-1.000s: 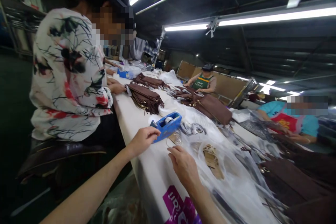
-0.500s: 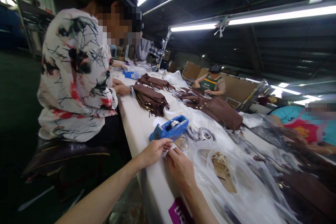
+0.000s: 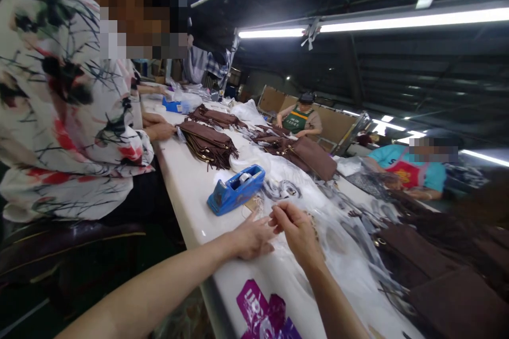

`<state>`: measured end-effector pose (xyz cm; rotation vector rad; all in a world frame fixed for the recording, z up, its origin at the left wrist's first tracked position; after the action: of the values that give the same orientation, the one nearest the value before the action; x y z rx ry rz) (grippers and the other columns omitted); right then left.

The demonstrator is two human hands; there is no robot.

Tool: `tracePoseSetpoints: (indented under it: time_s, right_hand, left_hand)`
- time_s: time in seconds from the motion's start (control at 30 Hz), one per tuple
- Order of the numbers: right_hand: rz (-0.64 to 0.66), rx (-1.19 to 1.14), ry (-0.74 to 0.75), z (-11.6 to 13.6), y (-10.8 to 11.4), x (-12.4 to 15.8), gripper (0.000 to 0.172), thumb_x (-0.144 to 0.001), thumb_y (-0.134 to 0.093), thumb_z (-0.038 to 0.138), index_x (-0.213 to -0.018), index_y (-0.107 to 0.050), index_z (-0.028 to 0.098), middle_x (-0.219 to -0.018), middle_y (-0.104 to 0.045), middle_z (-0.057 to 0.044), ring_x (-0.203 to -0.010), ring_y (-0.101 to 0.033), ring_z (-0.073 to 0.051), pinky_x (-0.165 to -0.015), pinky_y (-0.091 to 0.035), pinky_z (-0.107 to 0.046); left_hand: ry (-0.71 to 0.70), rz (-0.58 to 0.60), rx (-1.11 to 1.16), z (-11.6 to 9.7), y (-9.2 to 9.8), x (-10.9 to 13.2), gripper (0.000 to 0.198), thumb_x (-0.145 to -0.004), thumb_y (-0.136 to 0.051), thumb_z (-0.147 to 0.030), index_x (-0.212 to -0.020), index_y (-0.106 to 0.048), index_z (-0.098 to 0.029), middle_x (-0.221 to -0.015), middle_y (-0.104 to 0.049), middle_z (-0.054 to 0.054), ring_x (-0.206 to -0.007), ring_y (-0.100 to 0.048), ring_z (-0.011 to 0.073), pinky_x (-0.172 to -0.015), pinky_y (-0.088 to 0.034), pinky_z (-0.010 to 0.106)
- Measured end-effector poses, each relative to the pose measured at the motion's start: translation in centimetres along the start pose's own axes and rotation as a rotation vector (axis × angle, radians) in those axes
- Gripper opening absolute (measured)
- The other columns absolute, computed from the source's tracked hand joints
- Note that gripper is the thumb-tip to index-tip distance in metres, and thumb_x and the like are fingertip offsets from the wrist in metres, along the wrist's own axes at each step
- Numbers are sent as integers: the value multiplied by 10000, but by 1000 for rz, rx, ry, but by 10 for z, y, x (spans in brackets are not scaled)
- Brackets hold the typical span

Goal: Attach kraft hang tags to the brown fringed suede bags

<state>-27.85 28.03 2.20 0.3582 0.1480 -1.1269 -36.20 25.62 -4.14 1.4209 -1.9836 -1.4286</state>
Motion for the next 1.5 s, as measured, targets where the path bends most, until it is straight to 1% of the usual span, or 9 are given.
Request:
tracePoseSetpoints:
  time_s: [0.17,0.4,0.6,0.83,0.97,1.1,1.2,1.33,1.5]
  right_hand:
    - [-238,-508,-36,19,64,31,308,-677,-818,409,-783,-616,202,-682,-626,40,-585,-606,-90,-479,-466,-157]
    - [-490,-518,-39,28,151,118,330,-620,-870,385,-757,-641,192,-666,-628,40,-576,-622,-84,-462,-481,-132]
    - [-609,-500,46,44,179,194,258,-694,-829,365,-766,-640,204,-686,-615,48,-595,-617,-79,-492,-489,-136]
    - [-770,-396,-1,45,214,279,243,-748,-770,411,-795,-627,220,-708,-619,42,-619,-632,-106,-489,-488,-161]
    - [-1003,229,-88,55,242,354,343,-747,-727,447,-1006,-672,229,-1021,-692,-69,-708,-690,-206,-524,-556,-277]
    - [-972,921,50,71,214,398,355,-884,-526,327,-1212,-649,269,-1286,-620,-73,-1115,-622,-291,-938,-524,-399]
    - [-903,975,13,58,194,410,390,-939,-409,273,-1274,-608,251,-1238,-657,-71,-1090,-646,-263,-906,-548,-355]
    - [-773,891,-140,45,207,427,310,-951,-415,342,-1121,-660,257,-951,-749,-66,-821,-721,-224,-697,-582,-269]
    - [-811,859,-290,46,250,471,284,-942,-411,433,-822,-609,268,-600,-632,22,-485,-601,-150,-493,-482,-226]
  left_hand:
    - [-8,151,-198,8,-22,0,462,-954,-390,-327,-1411,-404,-257,-1510,-357,94,-1399,-255,364,-1095,-102,639]
    - [65,179,-195,1,4,-10,447,-885,-448,-231,-1324,-530,-254,-1433,-476,82,-1344,-371,336,-1091,-210,577]
    - [15,-139,177,-108,36,-34,502,-812,-427,-158,-1294,-563,-192,-1363,-549,69,-1242,-496,223,-1087,-326,347]
    - [-199,329,416,-232,-49,-38,294,-902,-387,-263,-885,-662,-160,-701,-634,14,-655,-558,133,-646,-435,217]
    - [-318,348,53,-271,-74,-33,194,-845,-466,-182,-822,-657,-201,-726,-655,31,-683,-581,170,-634,-400,247]
    - [-460,433,-143,-328,-101,-21,177,-822,-480,-159,-829,-651,-203,-731,-684,73,-657,-627,227,-576,-391,286]
    - [-547,453,-78,-368,-115,-17,165,-845,-484,-183,-853,-648,-206,-773,-701,84,-686,-652,243,-566,-392,292]
    - [-724,518,74,-387,-128,-25,156,-905,-475,-210,-946,-624,-230,-884,-704,40,-783,-650,191,-656,-433,257]
    - [-899,348,-185,-346,-155,-65,143,-832,-610,-230,-958,-577,-169,-1064,-628,109,-1002,-571,252,-858,-431,330]
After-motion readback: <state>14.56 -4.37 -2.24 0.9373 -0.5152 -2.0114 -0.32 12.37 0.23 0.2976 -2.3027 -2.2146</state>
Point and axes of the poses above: each hand's wrist, its own x-axis away from the middle knuckle, its own y-axis out of the back of the hand, z = x × y, the point moved 6 cm from there along -x, towards the middle knuckle
